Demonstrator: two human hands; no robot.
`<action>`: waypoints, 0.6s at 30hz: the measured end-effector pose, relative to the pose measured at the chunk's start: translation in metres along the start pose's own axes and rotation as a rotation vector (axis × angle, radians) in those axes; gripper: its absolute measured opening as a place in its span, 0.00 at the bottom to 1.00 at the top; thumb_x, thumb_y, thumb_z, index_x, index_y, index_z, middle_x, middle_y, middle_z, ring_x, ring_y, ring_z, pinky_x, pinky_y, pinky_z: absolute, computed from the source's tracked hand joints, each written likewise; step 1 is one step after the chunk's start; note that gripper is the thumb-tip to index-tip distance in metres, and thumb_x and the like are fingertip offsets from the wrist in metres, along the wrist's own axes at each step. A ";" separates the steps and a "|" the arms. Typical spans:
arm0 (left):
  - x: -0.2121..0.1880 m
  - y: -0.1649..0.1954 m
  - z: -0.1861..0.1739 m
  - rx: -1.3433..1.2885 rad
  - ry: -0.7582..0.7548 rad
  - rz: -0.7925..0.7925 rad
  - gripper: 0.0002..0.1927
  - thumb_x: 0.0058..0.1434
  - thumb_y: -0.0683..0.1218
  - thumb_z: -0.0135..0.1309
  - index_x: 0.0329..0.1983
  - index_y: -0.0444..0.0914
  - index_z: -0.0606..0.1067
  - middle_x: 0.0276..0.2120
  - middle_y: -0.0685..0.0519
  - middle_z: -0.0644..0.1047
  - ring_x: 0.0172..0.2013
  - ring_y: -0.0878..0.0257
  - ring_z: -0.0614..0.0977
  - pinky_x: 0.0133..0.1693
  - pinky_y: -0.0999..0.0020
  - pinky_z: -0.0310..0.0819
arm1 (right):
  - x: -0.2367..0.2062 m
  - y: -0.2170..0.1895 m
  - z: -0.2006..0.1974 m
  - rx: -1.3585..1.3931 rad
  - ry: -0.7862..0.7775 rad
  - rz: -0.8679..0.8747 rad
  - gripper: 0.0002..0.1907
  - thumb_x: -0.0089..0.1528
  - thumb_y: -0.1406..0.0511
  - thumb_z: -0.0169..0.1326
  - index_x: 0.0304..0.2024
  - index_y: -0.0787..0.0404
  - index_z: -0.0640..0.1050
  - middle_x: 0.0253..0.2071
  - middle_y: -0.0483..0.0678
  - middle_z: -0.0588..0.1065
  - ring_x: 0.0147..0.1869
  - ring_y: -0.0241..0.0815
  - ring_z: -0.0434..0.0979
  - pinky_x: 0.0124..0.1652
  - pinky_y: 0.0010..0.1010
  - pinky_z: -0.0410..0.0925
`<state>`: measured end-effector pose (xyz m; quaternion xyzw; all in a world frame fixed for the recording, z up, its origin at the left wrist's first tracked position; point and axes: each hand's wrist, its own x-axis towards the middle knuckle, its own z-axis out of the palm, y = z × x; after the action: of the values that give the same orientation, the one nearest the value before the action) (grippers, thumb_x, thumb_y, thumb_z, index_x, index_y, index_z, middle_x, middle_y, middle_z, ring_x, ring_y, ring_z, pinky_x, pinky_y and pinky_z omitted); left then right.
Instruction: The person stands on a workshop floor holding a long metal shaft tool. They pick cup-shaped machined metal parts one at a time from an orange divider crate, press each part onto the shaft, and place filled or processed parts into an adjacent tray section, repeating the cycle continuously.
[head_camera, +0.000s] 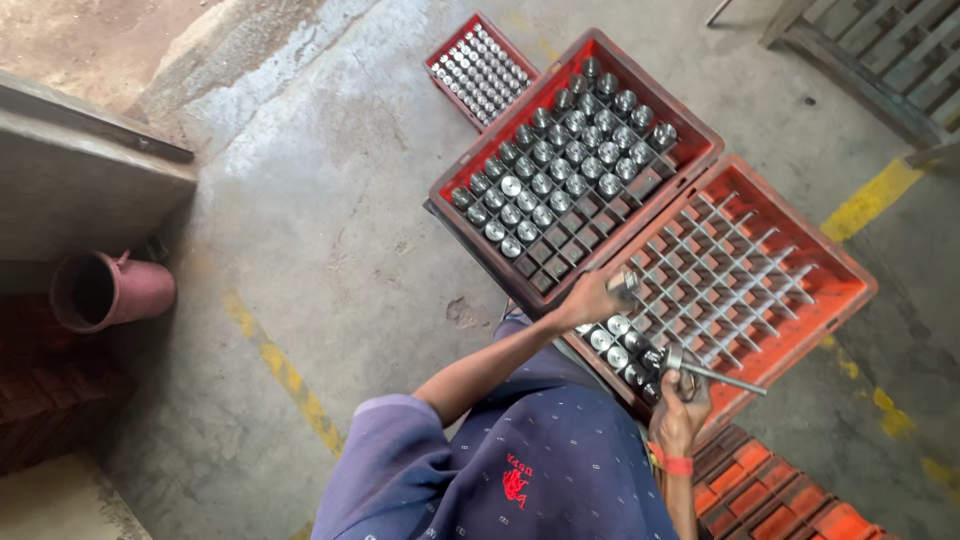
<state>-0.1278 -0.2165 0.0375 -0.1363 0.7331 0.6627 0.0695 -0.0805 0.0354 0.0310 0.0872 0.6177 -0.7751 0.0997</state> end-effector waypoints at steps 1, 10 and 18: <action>-0.014 -0.005 0.011 0.155 -0.016 0.037 0.21 0.52 0.50 0.65 0.48 0.38 0.80 0.36 0.42 0.82 0.39 0.45 0.83 0.42 0.51 0.77 | 0.000 -0.006 0.003 -0.011 -0.010 -0.018 0.17 0.67 0.74 0.60 0.57 0.68 0.74 0.46 0.44 0.74 0.47 0.33 0.72 0.47 0.24 0.65; -0.086 -0.022 0.054 0.509 -0.256 0.050 0.30 0.45 0.57 0.68 0.52 0.44 0.80 0.38 0.42 0.82 0.40 0.44 0.84 0.43 0.50 0.78 | -0.044 -0.027 -0.001 -0.297 -0.161 -0.032 0.29 0.64 0.62 0.64 0.62 0.68 0.71 0.60 0.52 0.74 0.66 0.44 0.75 0.64 0.33 0.68; -0.089 -0.021 0.047 0.435 -0.529 0.013 0.25 0.50 0.54 0.66 0.50 0.40 0.80 0.39 0.42 0.83 0.41 0.45 0.85 0.45 0.52 0.79 | -0.054 -0.020 -0.015 -0.122 -0.270 0.093 0.26 0.62 0.67 0.64 0.61 0.66 0.71 0.63 0.48 0.73 0.67 0.40 0.74 0.63 0.30 0.69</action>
<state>-0.0404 -0.1618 0.0377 0.0631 0.8146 0.5036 0.2807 -0.0331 0.0567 0.0605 0.0043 0.6400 -0.7354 0.2228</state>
